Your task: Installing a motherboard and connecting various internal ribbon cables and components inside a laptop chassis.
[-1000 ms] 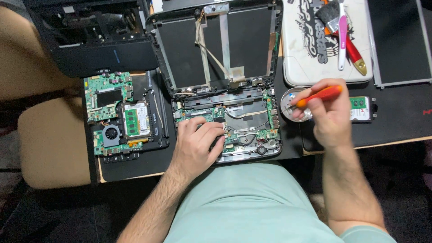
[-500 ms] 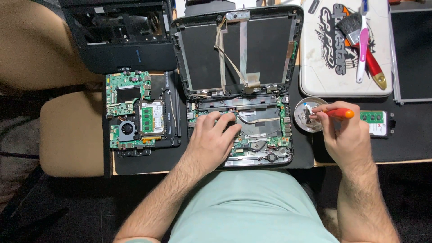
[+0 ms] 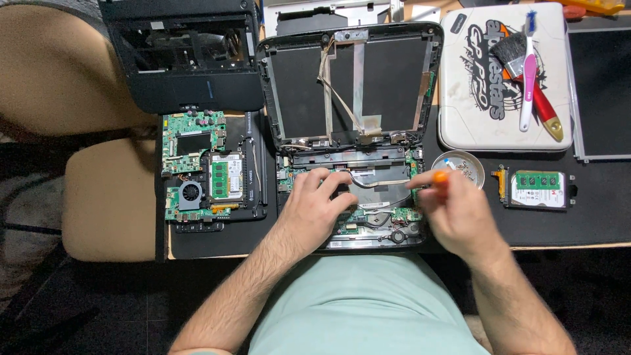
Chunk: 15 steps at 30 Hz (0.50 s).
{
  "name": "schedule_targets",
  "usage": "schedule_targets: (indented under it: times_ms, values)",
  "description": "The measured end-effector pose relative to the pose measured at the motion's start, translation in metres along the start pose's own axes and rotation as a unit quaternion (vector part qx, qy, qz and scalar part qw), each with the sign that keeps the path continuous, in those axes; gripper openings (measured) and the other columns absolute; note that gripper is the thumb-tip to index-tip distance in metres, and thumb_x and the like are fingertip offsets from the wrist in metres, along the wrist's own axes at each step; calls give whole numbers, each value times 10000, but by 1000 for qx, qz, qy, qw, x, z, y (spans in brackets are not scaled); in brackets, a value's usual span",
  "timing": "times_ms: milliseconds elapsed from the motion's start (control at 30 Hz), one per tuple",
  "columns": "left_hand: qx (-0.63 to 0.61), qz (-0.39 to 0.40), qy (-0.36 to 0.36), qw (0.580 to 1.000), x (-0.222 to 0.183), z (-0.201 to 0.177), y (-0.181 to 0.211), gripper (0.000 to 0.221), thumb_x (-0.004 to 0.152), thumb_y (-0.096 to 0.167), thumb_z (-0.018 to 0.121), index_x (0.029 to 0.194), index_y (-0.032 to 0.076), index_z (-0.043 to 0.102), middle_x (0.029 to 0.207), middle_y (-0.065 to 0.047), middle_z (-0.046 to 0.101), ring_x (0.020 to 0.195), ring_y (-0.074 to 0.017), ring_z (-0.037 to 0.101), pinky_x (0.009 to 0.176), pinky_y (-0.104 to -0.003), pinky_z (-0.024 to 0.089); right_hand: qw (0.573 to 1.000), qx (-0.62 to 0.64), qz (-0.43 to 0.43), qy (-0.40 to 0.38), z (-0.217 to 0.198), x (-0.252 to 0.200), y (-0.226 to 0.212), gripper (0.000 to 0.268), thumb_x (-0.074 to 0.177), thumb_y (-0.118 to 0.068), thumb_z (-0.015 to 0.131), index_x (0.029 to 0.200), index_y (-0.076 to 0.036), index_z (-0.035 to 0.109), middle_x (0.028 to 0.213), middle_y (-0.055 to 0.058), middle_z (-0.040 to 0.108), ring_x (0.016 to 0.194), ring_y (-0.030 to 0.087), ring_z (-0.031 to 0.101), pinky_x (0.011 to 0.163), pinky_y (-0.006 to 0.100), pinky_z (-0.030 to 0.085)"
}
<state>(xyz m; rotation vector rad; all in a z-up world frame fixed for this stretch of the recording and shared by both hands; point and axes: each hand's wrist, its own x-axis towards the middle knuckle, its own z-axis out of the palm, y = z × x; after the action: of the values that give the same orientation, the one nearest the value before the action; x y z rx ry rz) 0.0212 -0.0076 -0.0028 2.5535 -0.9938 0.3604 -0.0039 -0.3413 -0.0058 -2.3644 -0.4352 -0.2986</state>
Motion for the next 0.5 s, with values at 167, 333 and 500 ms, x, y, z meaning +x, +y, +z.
schedule_targets:
  times_ms: [167,333,500]
  values:
    - [41,15,-15,999,14,-17,0,61,1106,215,817,1138,236,770,1419,2,646,1328,-274,602,1072,-447,500,996,1,-82,-31,29,20,-28,203,1129,-251,814,1194,-116,677,1176,40,887,1067,268,836,903,402,680]
    - [55,57,-51,996,33,-25,-5,144,1134,132,788,1250,214,805,1431,-60,642,1259,-301,622,1029,-438,518,989,-35,-142,-33,52,16,-24,271,1083,-271,879,1162,-136,658,1200,12,834,1171,280,799,985,462,647]
    - [78,83,-164,980,58,-32,-3,167,1131,73,762,1221,188,843,1345,-90,601,1124,-283,591,932,-451,519,989,-28,-137,-40,56,14,-19,266,1012,-190,919,1096,-143,671,1210,-5,853,1191,277,804,997,470,634]
